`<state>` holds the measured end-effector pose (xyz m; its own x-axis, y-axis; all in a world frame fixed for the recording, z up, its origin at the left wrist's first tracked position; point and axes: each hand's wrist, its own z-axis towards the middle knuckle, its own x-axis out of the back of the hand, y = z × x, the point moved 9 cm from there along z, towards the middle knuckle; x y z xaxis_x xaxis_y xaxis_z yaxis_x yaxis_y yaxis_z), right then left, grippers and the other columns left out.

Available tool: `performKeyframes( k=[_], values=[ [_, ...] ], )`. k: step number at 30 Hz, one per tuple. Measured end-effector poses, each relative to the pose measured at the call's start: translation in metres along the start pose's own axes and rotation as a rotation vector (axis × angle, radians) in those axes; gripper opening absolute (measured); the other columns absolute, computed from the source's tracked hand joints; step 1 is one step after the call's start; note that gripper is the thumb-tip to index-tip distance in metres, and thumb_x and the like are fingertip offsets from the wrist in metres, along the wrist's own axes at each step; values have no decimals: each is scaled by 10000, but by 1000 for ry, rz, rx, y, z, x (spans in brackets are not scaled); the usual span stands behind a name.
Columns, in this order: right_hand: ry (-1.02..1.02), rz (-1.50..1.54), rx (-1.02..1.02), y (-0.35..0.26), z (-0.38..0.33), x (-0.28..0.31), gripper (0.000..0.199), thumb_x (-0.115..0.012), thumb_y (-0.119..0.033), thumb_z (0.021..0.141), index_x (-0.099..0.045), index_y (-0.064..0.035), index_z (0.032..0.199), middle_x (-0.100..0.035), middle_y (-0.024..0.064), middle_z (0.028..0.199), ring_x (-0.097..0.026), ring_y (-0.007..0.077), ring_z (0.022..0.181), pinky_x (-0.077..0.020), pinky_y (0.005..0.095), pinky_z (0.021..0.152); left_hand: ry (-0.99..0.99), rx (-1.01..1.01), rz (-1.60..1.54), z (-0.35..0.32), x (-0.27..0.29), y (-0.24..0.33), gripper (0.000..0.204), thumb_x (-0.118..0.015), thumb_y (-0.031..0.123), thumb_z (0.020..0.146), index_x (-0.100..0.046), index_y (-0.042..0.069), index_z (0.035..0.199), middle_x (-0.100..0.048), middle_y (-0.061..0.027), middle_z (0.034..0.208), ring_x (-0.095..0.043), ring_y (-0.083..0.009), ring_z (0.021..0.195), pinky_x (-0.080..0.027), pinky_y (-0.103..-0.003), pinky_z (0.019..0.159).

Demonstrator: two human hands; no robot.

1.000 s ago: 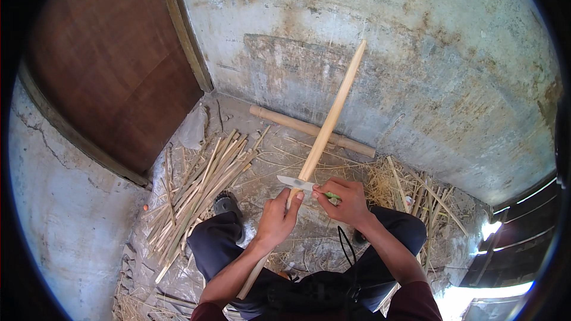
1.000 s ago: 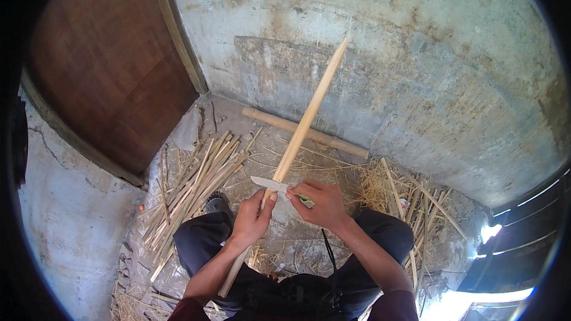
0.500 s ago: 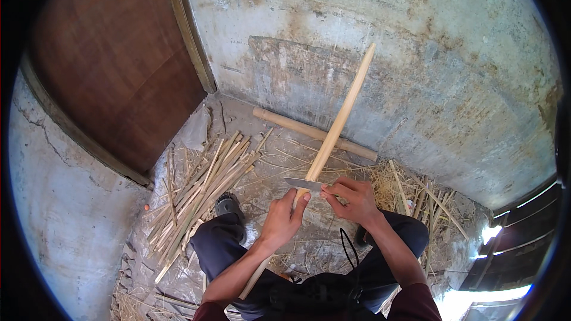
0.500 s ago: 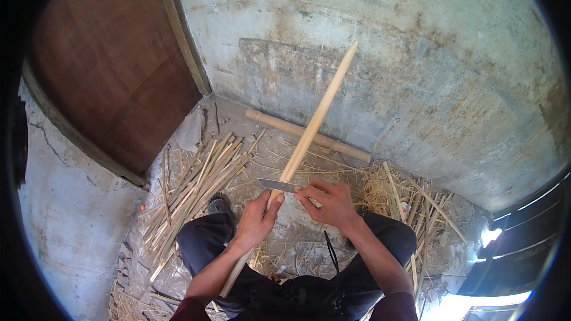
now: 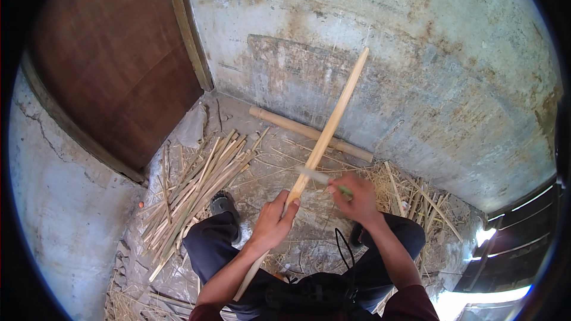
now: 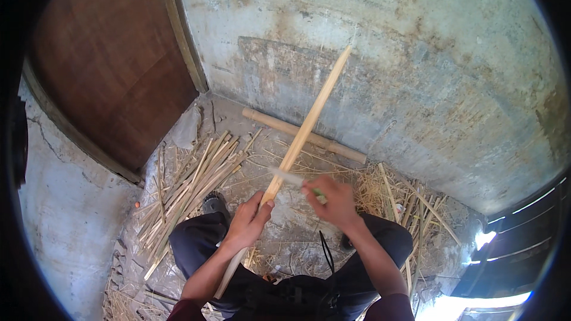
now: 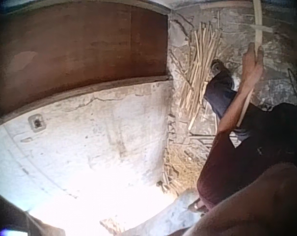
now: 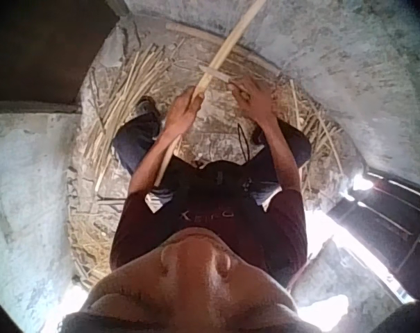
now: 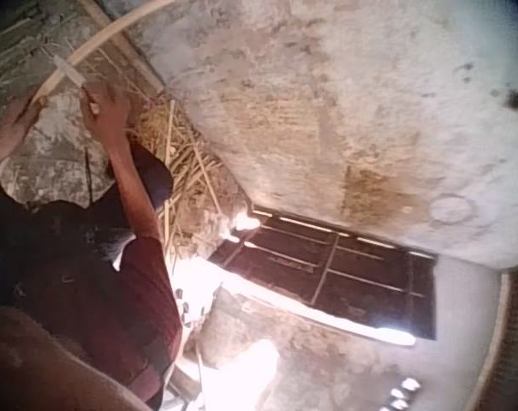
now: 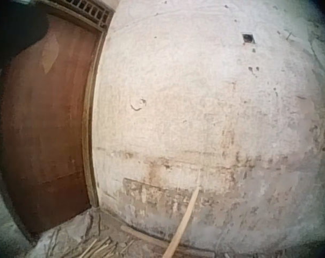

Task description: The person strips layers from a length of bamboo using a large blade and then a smaller knife, sitting on the floor surrounded by bamboo shavings and strips.

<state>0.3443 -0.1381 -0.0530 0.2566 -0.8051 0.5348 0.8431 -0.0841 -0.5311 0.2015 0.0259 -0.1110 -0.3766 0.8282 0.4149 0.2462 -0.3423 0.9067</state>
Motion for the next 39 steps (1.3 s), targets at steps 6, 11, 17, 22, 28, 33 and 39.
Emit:
performKeyframes(
  k=[6,11,17,22,28,33,39],
  values=[
    [-212,32,-12,-6,-12,-38,182,-848,-117,872,-733,-75,1006,-706,98,840,-707,269,664,-505,350,541,1,-88,-13,0,0,14,213,-593,197,1061,-594,-8,1119,-629,-260,717,-645,-466,648,-460,-516,597],
    [-172,19,98,-24,-9,-40,129,-836,-191,890,-767,-143,987,-665,23,784,-649,202,576,-477,339,488,23,-142,-28,-1,-2,17,227,-585,185,1064,-602,-23,1152,-634,-267,721,-657,-471,662,-471,-521,605],
    [-101,-40,88,-20,-3,-33,128,-856,-173,853,-785,-160,958,-652,-1,730,-645,180,566,-470,327,473,49,-165,35,0,-4,19,191,-593,164,1057,-593,-26,1082,-616,-274,679,-642,-498,654,-465,-533,592],
    [-92,-31,101,-22,3,-29,151,-884,-98,817,-775,-98,922,-656,42,725,-625,199,556,-449,328,476,108,-210,90,1,-2,21,190,-604,170,1056,-569,-16,1038,-607,-289,673,-635,-508,637,-455,-560,582],
    [-61,-82,119,-20,3,-25,142,-878,-142,826,-780,-138,928,-654,13,728,-616,181,542,-452,318,468,114,-226,99,2,-4,22,186,-606,165,1053,-556,-11,1020,-612,-289,667,-637,-508,627,-455,-569,571],
    [-67,-83,126,-17,6,-20,112,-865,-98,843,-766,-87,894,-653,49,714,-620,216,556,-454,336,489,106,-205,109,2,-4,23,177,-605,163,1050,-558,-4,1016,-602,-273,630,-636,-500,614,-456,-564,563],
    [216,-100,-162,70,33,62,94,-800,-85,907,-729,-30,934,-741,138,862,-729,298,728,-543,343,632,31,-138,109,-10,-10,10,176,-626,186,1048,-606,12,1055,-601,-260,678,-631,-478,618,-443,-507,555]
  ],
)
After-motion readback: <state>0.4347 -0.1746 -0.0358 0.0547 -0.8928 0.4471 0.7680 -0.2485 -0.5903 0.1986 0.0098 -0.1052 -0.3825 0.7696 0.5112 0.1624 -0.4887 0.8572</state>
